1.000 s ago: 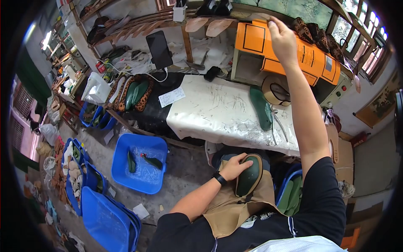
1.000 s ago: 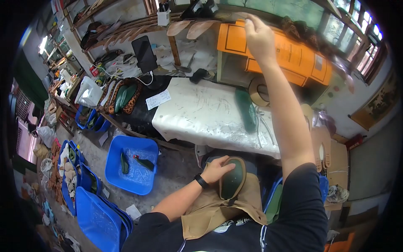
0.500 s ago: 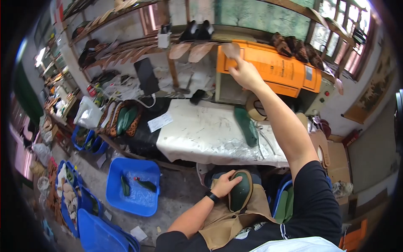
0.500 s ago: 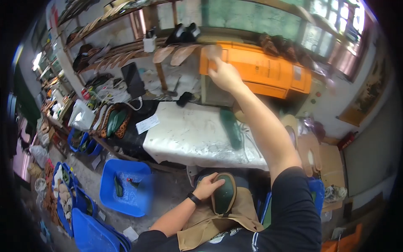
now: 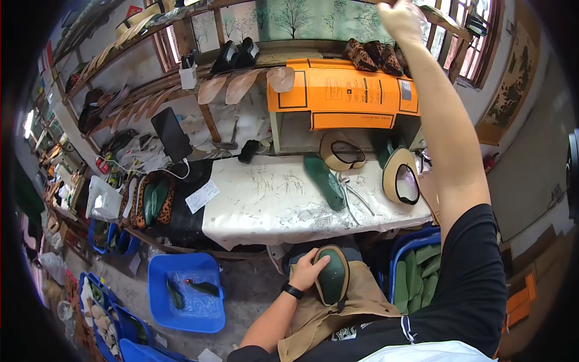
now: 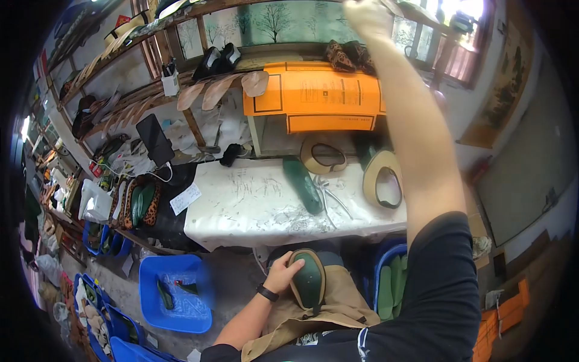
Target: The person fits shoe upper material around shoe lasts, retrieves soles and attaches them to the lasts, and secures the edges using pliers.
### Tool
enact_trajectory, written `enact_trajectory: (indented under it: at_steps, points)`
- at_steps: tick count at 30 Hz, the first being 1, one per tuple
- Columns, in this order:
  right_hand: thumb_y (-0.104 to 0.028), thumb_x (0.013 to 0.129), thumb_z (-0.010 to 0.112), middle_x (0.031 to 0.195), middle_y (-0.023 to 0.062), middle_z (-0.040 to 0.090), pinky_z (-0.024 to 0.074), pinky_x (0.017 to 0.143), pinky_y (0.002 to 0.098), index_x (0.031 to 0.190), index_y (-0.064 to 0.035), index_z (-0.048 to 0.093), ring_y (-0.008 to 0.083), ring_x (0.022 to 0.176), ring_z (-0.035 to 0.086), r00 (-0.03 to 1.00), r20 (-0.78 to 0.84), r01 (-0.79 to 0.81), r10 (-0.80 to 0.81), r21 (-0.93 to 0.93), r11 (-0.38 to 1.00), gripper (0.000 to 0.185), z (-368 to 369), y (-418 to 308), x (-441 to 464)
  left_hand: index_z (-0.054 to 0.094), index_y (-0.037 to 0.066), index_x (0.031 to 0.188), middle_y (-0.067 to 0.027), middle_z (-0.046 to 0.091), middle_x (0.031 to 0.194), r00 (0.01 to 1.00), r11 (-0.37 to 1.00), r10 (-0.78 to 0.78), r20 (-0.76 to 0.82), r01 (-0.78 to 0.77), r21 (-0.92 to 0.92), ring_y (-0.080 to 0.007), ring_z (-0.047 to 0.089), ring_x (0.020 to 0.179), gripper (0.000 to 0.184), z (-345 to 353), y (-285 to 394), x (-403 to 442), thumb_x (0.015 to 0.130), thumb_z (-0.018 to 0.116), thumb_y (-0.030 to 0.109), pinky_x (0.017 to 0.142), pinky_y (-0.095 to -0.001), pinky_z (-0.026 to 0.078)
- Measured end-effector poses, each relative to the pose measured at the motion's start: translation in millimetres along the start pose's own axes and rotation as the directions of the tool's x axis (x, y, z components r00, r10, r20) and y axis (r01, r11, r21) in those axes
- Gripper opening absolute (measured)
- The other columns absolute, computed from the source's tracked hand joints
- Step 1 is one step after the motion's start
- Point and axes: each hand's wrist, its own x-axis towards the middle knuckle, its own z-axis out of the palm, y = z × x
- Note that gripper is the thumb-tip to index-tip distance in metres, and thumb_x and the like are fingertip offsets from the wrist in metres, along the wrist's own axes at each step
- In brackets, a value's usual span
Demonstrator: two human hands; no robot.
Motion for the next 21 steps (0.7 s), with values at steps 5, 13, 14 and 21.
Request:
enact_trajectory:
  at_steps: [5, 13, 14, 21]
  points:
    - [-0.012, 0.089, 0.057, 0.12, 0.0197, 0.072, 0.0556, 0.089, 0.0422, 0.133, -0.0078, 0.067, 0.038, 0.101, 0.068, 0.959, -0.283, -0.006, 0.002, -0.011, 1.0, 0.045, 89, 135, 84, 0.069, 0.0, 0.115, -0.0052, 0.074, 0.103, 0.999, 0.999, -0.016, 0.04, 0.018, -0.034, -0.0121, 0.061, 0.085, 0.024, -1, -1, 4, 0.099, 0.069, 0.018, 0.08, -0.0245, 0.051]
    - [-0.014, 0.097, 0.056, 0.097, 0.0136, 0.071, 0.0531, 0.07, 0.039, 0.145, -0.0073, 0.05, 0.0262, 0.08, 0.066, 0.943, -0.333, 0.197, -0.017, 0.516, 0.834, 0.048, -64, 101, -17, 0.068, 0.0, 0.115, -0.0047, 0.073, 0.102, 1.0, 1.0, 0.019, 0.021, -0.019, 0.001, -0.0117, 0.061, 0.084, 0.023, 5, 0, 6, 0.099, 0.069, 0.017, 0.079, -0.0235, 0.051]
    - [-0.017, 0.096, 0.059, 0.087, 0.0131, 0.072, 0.052, 0.064, 0.0395, 0.153, -0.0085, 0.042, 0.0269, 0.071, 0.067, 0.944, -0.329, 0.201, 0.022, 0.627, 0.753, 0.059, -65, 114, -17, 0.068, 0.0, 0.115, -0.0046, 0.073, 0.102, 1.0, 1.0, 0.012, 0.025, -0.012, 0.0, -0.0117, 0.061, 0.084, 0.022, 5, 2, 4, 0.099, 0.069, 0.017, 0.079, -0.0234, 0.051]
    - [-0.012, 0.103, 0.049, 0.12, 0.0121, 0.065, 0.0531, 0.09, 0.0369, 0.13, -0.0016, 0.064, 0.0215, 0.1, 0.063, 0.991, 0.072, -0.113, 0.112, 0.898, 0.425, 0.033, -78, 88, -105, 0.067, 0.0, 0.115, -0.0048, 0.073, 0.103, 0.999, 1.0, 0.004, 0.037, -0.003, -0.024, -0.0116, 0.061, 0.085, 0.023, 15, 4, -8, 0.1, 0.069, 0.016, 0.079, -0.0233, 0.051]
